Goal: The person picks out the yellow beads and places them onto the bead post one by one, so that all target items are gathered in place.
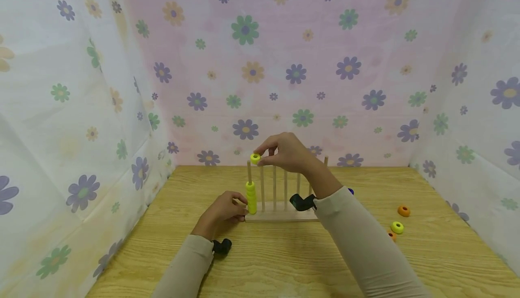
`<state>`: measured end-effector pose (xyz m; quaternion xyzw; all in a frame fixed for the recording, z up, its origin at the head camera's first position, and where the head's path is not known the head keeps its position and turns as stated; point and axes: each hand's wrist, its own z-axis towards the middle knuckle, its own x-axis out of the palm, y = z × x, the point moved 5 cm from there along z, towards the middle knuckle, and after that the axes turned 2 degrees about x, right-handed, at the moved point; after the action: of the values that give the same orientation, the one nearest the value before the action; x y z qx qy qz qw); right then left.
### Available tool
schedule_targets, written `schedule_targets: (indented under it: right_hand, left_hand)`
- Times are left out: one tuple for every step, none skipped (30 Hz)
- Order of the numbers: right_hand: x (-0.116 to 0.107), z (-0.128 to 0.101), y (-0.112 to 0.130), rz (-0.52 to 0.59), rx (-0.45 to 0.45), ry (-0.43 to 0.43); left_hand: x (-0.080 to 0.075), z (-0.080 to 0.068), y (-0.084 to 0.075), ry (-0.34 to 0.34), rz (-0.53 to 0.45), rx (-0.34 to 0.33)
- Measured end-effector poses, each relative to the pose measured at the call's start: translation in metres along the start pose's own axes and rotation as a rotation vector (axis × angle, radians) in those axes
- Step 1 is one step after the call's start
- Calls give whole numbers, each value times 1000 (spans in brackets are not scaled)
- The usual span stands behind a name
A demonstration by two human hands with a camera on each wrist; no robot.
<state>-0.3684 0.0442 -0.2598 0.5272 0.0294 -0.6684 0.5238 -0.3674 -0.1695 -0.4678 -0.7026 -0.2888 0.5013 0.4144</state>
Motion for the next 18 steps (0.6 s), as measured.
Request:
schedule_targets:
  right_hand:
    - [1, 0, 0, 0, 0, 2]
    - [1, 1, 1, 2, 0, 4]
    - [2, 1, 1, 4, -1, 6]
    - [2, 1, 1, 3, -1, 7]
    - [3, 1, 1, 4, 1, 8]
    - [4, 1, 0, 3, 2, 9]
    - [4, 1, 0, 3, 3, 8]
    - [5, 2, 0, 0, 3, 7]
    - [6, 2, 0, -3, 2, 6]
    - [6, 2, -1, -4, 3, 5]
    - [7, 3, -1, -5, 3, 4]
    - [7, 3, 0, -4, 1, 5]
    - [8, 3, 0, -2, 1, 5]
    - [8, 3, 0, -1, 1, 4]
    - [8, 3, 1, 1, 1, 3]
    - [8, 4, 1, 3, 1, 1]
    - [8, 4, 1, 3, 4, -1]
    - [7, 4, 1, 3, 5, -4]
  left_hand:
    - [0, 0, 0, 0, 1, 1]
    - [0, 0, 0, 0, -1, 0]
    - [0, 0, 0, 1, -3, 0]
    - [0, 0, 0, 2, -5, 1]
    - [0, 0, -1, 3, -6, 2]
    - [0, 0, 0, 5, -7, 2]
    - [0, 0, 0, 5, -10, 1]
    - [0, -1, -1, 5, -12, -1]
    - [0, -1, 0, 6, -13, -2]
    - [0, -1, 0, 6, -12, -2]
    - [0, -1, 0, 6, -11, -4]
    - [0, -1, 0, 7, -9, -3]
    - [0, -1, 0, 6, -10, -5]
    - [0, -1, 0, 7, -8, -3]
    - [0, 0, 0, 8, -7, -3]
    - [0, 0, 0, 8, -7, -3]
    - [0, 0, 0, 9, -7, -1]
    - [0, 0, 0, 10, -7, 3]
